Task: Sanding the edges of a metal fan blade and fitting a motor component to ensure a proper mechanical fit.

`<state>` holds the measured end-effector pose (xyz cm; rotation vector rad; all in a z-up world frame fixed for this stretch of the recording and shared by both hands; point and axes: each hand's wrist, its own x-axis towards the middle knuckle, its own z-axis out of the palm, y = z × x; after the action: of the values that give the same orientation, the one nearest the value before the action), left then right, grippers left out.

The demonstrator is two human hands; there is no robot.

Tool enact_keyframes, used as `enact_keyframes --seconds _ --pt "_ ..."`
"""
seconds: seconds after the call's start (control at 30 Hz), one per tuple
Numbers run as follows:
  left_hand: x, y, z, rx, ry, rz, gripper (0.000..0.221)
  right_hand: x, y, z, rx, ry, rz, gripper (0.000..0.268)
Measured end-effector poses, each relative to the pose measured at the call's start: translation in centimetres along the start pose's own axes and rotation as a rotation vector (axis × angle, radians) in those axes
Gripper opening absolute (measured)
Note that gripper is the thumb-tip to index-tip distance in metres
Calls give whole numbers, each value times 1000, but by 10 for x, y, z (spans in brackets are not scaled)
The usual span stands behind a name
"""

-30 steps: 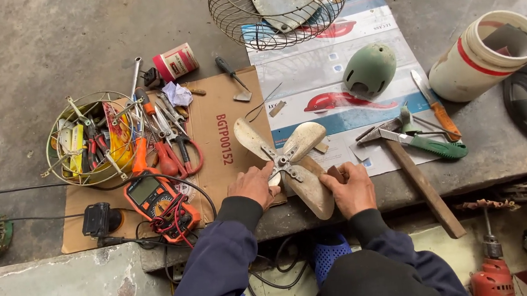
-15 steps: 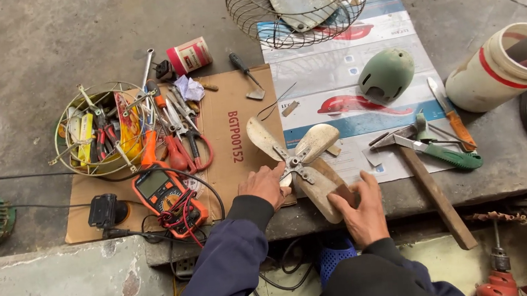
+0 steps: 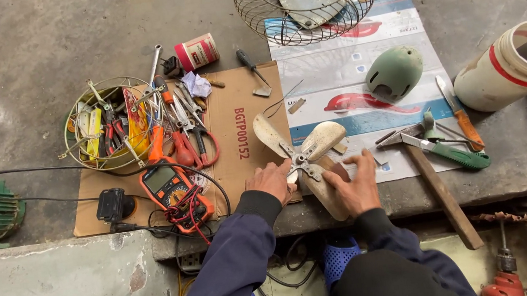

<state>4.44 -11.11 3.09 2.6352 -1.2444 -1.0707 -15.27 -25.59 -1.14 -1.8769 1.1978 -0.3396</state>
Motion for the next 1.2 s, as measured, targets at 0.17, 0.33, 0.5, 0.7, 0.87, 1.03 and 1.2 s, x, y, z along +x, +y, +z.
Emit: enact_keyframes --seconds 0.17,0.33,0.5,0.7,0.87,1.03,1.2 --pt "-5 1 -3 -4 -28 -10 74 -19 -17 -16 18 -47 21 86" --pt "3 1 6 -20 5 8 74 -7 -29 -7 -18 -52 16 96" --pt "-5 0 -3 -33 -17 24 75 -7 -50 -9 -36 -81 11 93" --pt "2 1 5 -30 -1 27 79 -10 -29 -11 -50 -47 40 106" --pt "-2 0 1 -48 -12 10 76 14 -34 7 -48 -74 14 106" --pt "5 -2 9 -40 4 18 77 -13 -35 -22 -74 -68 72 111" --pt "-1 -1 8 -36 26 4 73 13 -49 5 -69 -36 16 117"
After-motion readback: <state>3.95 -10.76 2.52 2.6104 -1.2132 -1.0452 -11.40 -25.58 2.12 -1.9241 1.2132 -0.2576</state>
